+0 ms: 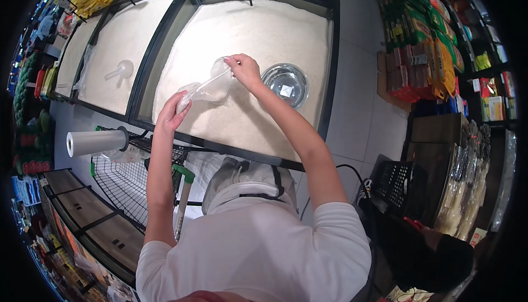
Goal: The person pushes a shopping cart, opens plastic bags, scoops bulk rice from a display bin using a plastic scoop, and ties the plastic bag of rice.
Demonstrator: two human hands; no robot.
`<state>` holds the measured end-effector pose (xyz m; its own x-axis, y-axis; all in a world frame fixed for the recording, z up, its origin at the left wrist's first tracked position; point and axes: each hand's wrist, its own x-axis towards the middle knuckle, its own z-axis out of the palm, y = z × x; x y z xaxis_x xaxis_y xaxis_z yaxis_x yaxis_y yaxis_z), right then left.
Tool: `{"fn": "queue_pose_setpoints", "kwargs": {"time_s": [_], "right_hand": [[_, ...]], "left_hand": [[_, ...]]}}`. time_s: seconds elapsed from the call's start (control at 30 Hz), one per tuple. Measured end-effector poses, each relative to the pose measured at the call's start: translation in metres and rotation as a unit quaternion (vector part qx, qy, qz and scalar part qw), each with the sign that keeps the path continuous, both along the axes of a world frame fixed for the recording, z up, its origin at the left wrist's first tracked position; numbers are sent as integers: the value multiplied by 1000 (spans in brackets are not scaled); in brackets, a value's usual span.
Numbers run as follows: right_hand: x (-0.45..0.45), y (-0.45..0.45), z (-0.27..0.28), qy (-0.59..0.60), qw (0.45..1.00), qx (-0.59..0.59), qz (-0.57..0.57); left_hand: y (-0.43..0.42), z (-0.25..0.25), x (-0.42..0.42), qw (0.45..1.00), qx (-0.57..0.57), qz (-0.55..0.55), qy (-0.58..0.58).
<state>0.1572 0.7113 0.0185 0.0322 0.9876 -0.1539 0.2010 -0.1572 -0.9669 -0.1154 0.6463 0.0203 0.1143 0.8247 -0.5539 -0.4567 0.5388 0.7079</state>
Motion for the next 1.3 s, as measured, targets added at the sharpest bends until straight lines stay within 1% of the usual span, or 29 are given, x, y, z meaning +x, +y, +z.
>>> {"fn": "queue_pose_setpoints", "kwargs": {"time_s": [0.07,0.17,0.27,0.33,0.37,0.43,0.53,0.63,0.73,0.83,0.97,1.0,1.03,1.1,1.13,1.2,1.23,1.27,1.3], "right_hand": [[2,2,-16,-51,996,66,-9],[4,2,-12,-12,997,71,-23],[8,-2,13,4,999,35,-15],[10,-2,14,18,998,59,-23],[11,-2,16,25,997,71,-27],[12,-1,19,2,998,65,-15],[13,0,23,-11,998,65,-7],[14,0,24,3,998,60,-7],[15,2,31,36,998,56,-9],[16,6,33,56,997,57,-1],[12,8,36,96,994,57,-3],[10,8,35,103,993,58,11],[8,7,34,109,992,61,25],[3,5,30,107,989,82,53],[0,3,28,99,988,98,67],[-5,-1,29,80,986,115,86],[-5,-4,33,95,985,111,90],[-6,-6,37,111,984,106,93],[-5,-7,40,126,982,101,97]], "left_hand": [[8,3,-7,1000,4,7,29],[15,17,-12,998,32,-21,45],[22,28,-17,995,49,-44,79],[27,30,-19,991,67,-43,109],[27,31,-18,985,77,-40,148],[26,40,-13,969,95,-35,224],[29,38,-14,935,116,-49,331],[28,37,-12,918,131,-67,368],[29,35,-16,897,191,-63,394],[34,47,-20,780,272,-41,563],[42,53,-23,737,291,-56,608],[44,55,-18,744,241,-113,613],[48,42,-20,745,269,-105,601],[60,-3,-18,744,328,-91,575],[62,-8,-12,739,327,-100,581],[64,-10,-2,692,338,-105,629],[63,-6,5,668,342,-108,652],[63,-3,11,646,351,-73,674],[67,-4,9,644,333,-90,683]]}}
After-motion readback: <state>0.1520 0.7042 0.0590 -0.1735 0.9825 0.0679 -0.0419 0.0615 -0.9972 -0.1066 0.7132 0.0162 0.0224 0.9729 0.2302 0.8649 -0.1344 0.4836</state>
